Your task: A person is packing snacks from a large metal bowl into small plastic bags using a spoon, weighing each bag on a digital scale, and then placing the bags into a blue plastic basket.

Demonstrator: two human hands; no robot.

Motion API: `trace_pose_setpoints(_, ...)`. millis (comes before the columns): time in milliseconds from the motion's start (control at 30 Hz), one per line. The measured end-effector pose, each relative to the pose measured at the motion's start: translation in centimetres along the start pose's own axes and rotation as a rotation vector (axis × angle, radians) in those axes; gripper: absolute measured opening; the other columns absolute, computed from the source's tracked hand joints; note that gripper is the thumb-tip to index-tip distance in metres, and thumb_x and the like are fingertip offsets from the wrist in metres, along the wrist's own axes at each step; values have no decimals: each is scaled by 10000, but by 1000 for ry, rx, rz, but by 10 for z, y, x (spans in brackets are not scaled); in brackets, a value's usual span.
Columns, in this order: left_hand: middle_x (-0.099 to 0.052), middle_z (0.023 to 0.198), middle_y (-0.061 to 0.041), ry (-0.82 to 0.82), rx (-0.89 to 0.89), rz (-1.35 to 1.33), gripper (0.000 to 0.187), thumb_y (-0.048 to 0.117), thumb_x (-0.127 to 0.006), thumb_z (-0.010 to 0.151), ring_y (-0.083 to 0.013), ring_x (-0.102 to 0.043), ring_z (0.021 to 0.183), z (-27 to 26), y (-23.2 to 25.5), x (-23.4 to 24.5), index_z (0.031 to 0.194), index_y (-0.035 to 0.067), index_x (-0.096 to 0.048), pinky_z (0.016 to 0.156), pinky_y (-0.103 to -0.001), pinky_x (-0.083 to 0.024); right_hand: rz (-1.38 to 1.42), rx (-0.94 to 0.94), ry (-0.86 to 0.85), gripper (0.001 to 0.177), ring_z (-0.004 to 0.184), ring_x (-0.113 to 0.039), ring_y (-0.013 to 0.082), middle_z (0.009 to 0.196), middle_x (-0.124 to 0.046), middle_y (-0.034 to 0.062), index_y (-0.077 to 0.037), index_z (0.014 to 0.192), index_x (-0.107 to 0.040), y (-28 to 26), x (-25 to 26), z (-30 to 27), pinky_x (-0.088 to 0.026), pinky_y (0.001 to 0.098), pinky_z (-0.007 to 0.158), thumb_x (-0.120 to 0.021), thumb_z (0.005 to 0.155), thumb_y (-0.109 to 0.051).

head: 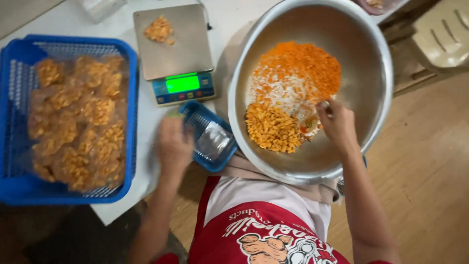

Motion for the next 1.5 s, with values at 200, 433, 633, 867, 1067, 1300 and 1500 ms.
trace_pose_setpoints(200, -761, 907, -153, -922, 233, 96, 464, 473, -750, 788, -413, -745, 899, -15, 11, -62, 1126, 167, -665, 752, -533, -577, -421, 91, 42, 213, 816, -759, 389, 947, -753, 130, -122, 1036, -755, 32, -81, 38, -615, 490, 702, -624, 1035, -290)
trace_pose_setpoints(433, -771, 794, -68, -889, 194, 50, 310, 503, -628, 875, -337, -765, 824, 6, 20, -43, 910, 238, -786, 692, -472, -582, -123, 25, -168, 258, 861, -741, 412, 930, -758, 139, -133, 1083, -742, -10, -130, 20, -589, 555, 750, -666, 940, -335)
trace_pose_setpoints(633, -753, 856, -131, -564, 429, -780, 273, 122, -476, 944, -312, -730, 882, 45, 49, 14, 923, 110, -748, 817, -428, -565, 845, -417, -298, 216, 861, -758, 342, 943, -695, 226, 78, 1084, -658, -56, -94, -1, -656, 432, 735, -677, 991, -116)
trace_pose_setpoints(867, -679, 664, -129, -592, 759, -1567, 99, -12, -717, 888, -150, -641, 548, 31, 106, 1, 974, -40, -755, 516, -257, -554, 1047, -432, -236, 169, 875, -729, 267, 987, -684, 156, 38, 1083, -673, -69, -49, -9, -691, 456, 725, -681, 1004, -112)
trace_pose_setpoints(1067, -658, 595, -151, -664, 695, -1593, 221, -50, -831, 763, -121, -584, 427, 44, 149, 1, 953, -120, -740, 359, -239, -482, 997, -240, 32, 164, 847, -707, 262, 984, -666, 192, 43, 1114, -645, -98, 45, -2, -685, 412, 602, -668, 1028, -95)
trace_pose_setpoints(1300, -710, 660, -128, -788, 525, -1505, 297, 24, -904, 749, -152, -677, 509, 35, 176, -27, 1002, -58, -772, 440, -282, -564, 726, 254, 180, 117, 804, -714, 344, 950, -684, 256, 66, 964, -667, -162, 92, -17, -647, 431, 592, -631, 1036, -19)
trace_pose_setpoints(1500, -757, 1122, -202, -919, 129, -1237, 455, 70, -760, 897, -376, -729, 1068, 49, 199, -9, 1332, 39, -632, 912, -493, -602, 209, 682, 218, 119, 967, -734, 273, 1066, -743, 84, -96, 1048, -790, -167, 81, -34, -594, 386, 741, -711, 963, -119)
Point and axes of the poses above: each hand's wrist, its own z-axis towards the middle knuckle, its own x-axis out of the back of the hand, y = z × x, the point moved 5 cm from there along z, towards the middle knuckle
